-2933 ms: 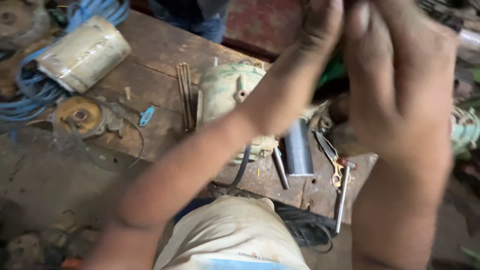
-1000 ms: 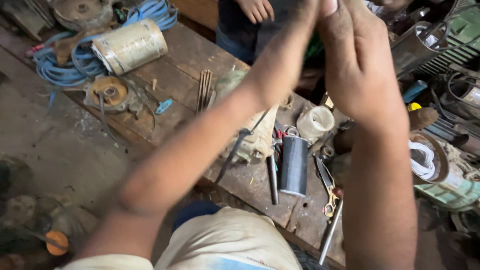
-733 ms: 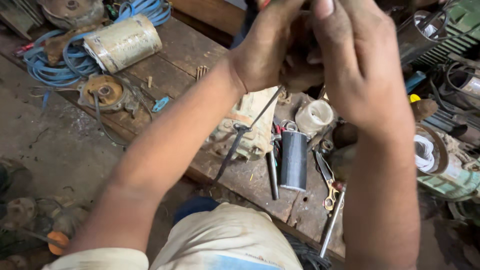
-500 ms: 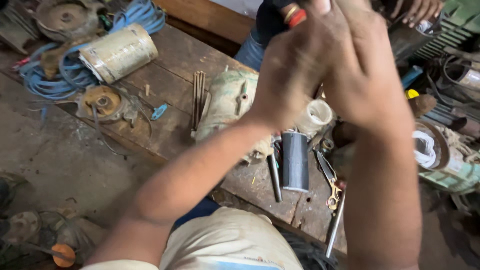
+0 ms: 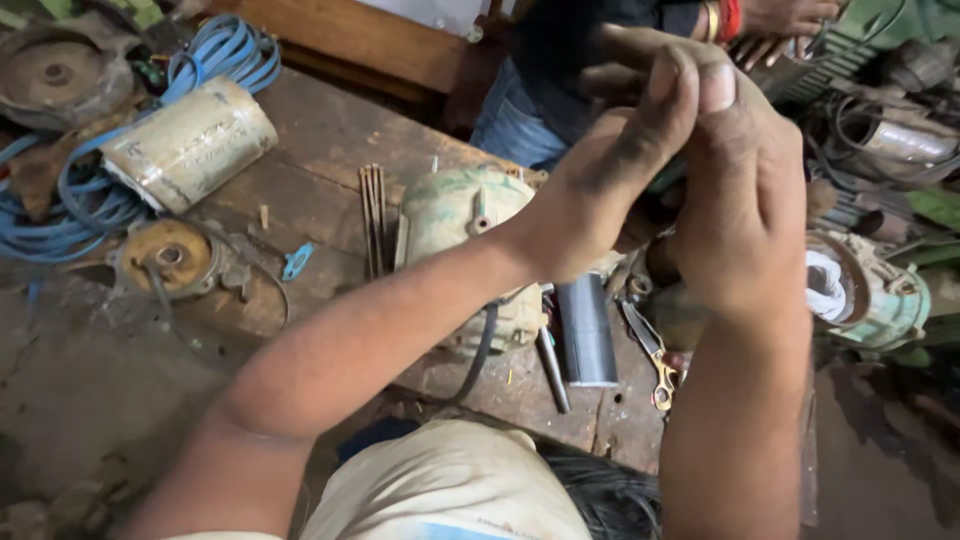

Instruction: The person works on an electric motor housing on a cluttered workbench, routing and pressing a black cable into the motor's terminal area, tightening fasteners with a screwdriver, using a wrench on the motor body, and tapping parts with a hammer while another person assists nearby.

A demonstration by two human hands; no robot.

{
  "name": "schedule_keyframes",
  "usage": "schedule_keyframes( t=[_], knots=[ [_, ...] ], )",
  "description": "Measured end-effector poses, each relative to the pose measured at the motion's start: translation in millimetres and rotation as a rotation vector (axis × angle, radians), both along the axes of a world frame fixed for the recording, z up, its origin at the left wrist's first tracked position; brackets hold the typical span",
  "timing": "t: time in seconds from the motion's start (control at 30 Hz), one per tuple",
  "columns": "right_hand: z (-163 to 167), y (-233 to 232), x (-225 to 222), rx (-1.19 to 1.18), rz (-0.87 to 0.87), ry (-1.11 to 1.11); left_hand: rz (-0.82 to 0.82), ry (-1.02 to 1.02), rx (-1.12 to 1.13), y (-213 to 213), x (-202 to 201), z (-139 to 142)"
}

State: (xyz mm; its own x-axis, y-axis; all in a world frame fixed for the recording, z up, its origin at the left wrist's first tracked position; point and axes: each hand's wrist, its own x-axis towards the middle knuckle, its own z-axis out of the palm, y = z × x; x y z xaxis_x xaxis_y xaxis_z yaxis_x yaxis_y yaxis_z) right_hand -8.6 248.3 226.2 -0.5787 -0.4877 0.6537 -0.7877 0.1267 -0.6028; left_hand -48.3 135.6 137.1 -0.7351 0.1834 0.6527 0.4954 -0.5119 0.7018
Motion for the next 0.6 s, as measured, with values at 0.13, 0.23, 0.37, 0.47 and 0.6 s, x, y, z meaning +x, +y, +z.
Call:
schedule_keyframes(
  t=[0.13,0.23,0.37,0.47,0.6],
  knots=[
    [-26,-7,-12,-0.159,-0.141,-0.012,-0.018,0.177,-0.179,-29,-4,-4],
    [-36,-11,-27,-0.244,0.105,-0.116,0.401,0.436,-0.39,-54,10,-31],
    [-49,-18,-61,-0.38,0.905,-0.433,0.268,-0.103,-0.659,-101,20,-84],
    [-70,-15,-71,-0.492,0.898,-0.471,0.256,-0.299,-0.71,-138,28,-114],
    [-91,-9,-68,-0.591,0.486,-0.402,0.331,-0.638,-0.868,-185,47,-160]
  ],
)
